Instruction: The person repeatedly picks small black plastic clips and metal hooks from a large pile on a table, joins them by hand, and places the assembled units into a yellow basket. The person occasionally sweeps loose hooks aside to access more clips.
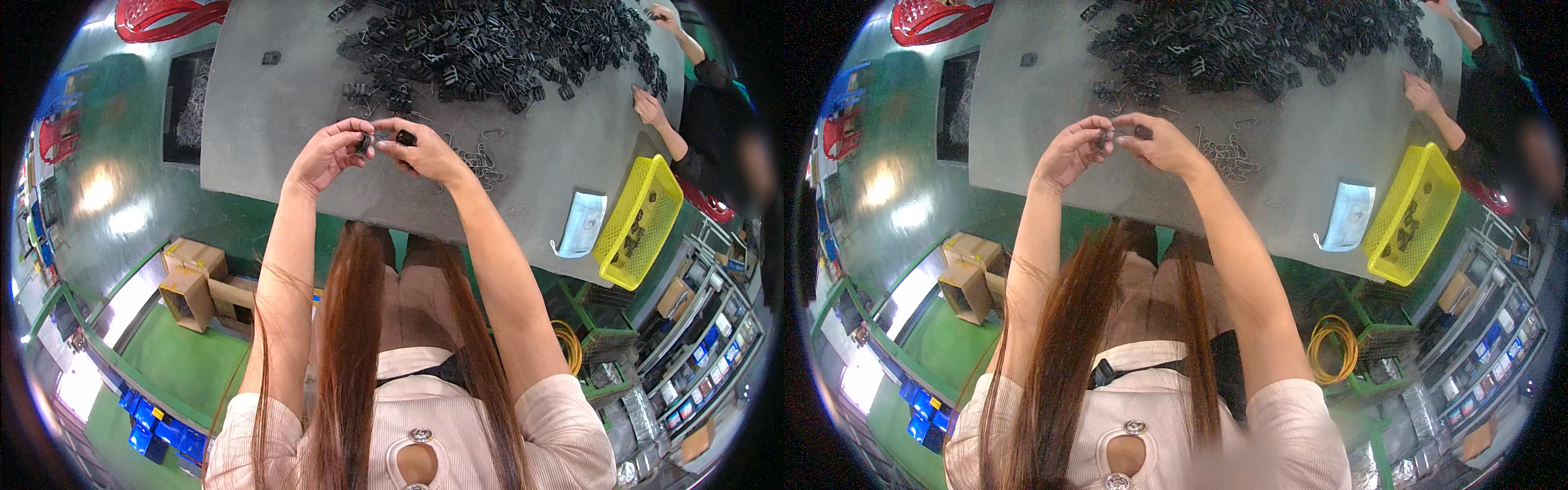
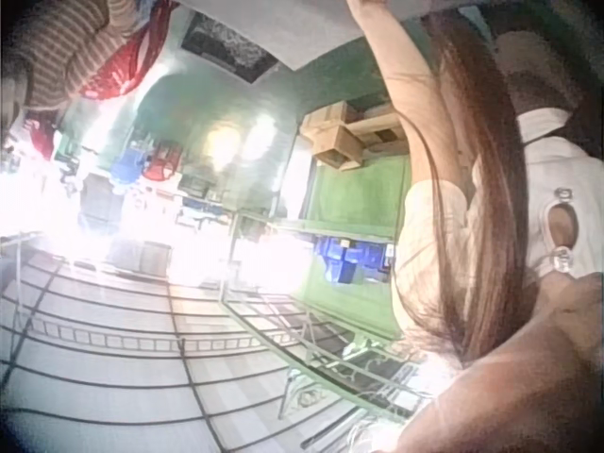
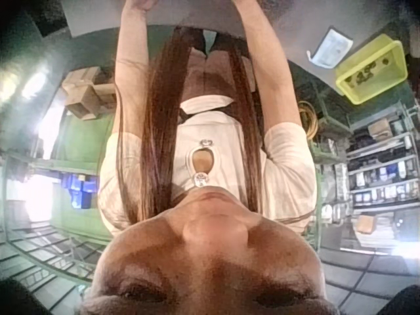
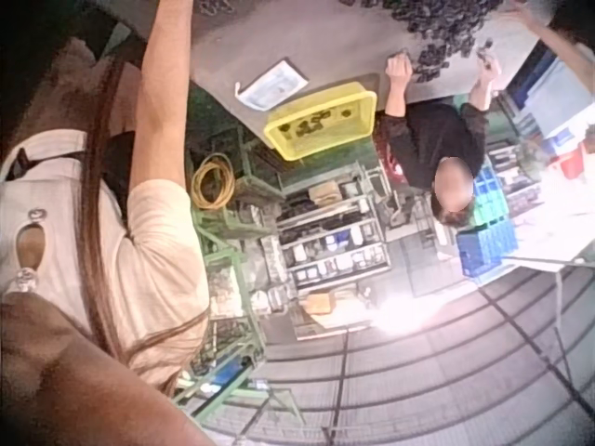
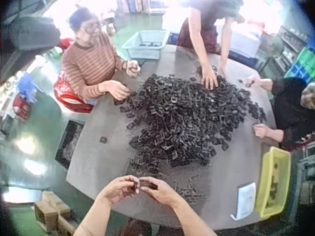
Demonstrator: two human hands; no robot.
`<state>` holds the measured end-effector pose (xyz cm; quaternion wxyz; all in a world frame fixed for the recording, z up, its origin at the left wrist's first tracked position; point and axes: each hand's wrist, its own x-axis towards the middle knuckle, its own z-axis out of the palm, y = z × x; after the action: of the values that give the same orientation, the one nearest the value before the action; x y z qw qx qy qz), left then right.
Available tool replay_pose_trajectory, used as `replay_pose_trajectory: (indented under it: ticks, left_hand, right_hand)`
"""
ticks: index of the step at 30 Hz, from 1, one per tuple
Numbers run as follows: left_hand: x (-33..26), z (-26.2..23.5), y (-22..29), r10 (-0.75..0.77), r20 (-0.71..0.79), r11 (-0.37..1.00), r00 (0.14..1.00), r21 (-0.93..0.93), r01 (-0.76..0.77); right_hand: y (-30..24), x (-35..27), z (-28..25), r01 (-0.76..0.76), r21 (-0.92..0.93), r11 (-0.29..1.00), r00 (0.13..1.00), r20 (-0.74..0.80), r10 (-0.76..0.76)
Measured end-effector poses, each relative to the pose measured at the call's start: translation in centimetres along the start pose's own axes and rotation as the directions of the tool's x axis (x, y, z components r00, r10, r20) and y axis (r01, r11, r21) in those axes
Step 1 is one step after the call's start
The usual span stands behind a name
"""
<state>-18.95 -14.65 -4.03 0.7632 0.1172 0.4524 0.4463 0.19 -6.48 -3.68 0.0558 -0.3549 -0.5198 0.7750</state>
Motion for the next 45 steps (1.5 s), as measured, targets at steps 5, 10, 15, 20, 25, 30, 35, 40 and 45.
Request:
replay_pose_trajectory:
  ticks: [5, 10, 15, 20, 25, 30, 35, 40, 45]
  left_hand:
    - [-0.1, 0.5, -0.2, 0.017, -0.052, 0.999, 0.998, 0.04, -0.015]
    - [0.7, 1.1, -1.8, 0.352, -0.243, 0.923, 0.904, 0.248, -0.293]
    - [1.5, 3.0, -2.7, 0.559, -0.256, 0.816, 0.789, 0.342, -0.467]
    - [2.2, 2.5, -3.2, 0.621, -0.342, 0.773, 0.705, 0.414, -0.48]
    - [4.2, -3.3, -2.3, 0.353, -0.554, 0.913, 0.754, 0.028, -0.407]
    - [8.5, -2.3, 0.5, 0.518, -0.523, 0.43, 0.677, 0.843, 0.323]
    - [7.1, 2.0, 2.5, 0.418, -0.308, 0.64, 0.855, 0.768, -0.036]
    - [6.2, -2.7, 0.7, 0.368, -0.346, 0.331, 0.863, 0.916, 0.226]
    - [5.8, -4.7, 0.8, 0.135, -0.346, 0.757, 0.929, 0.641, 0.129]
  right_hand:
    - [1.2, -0.1, 0.4, -0.016, -0.105, 0.994, 0.989, -0.151, 0.0]
    - [-1.0, -1.0, 0.2, -0.332, 0.128, 0.935, 0.916, -0.193, 0.352]
    - [1.2, -0.5, 0.7, -0.319, 0.724, 0.612, 0.893, 0.012, 0.45]
    - [2.3, -0.1, 1.3, -0.091, 0.916, 0.391, 0.901, -0.091, 0.424]
    - [2.4, 2.3, -0.8, -0.211, -0.261, 0.942, 0.797, -0.605, 0.011]
    - [4.0, 5.8, -1.4, -0.179, -0.941, 0.287, 0.885, -0.282, -0.37]
    - [4.5, 3.6, -3.9, -0.233, -0.857, 0.46, 0.877, -0.389, -0.282]
    - [4.8, -1.5, -8.4, -0.082, 0.022, 0.996, 0.96, -0.266, 0.085]
    - [2.6, -4.1, -8.4, 0.12, 0.644, 0.756, 0.99, -0.017, -0.143]
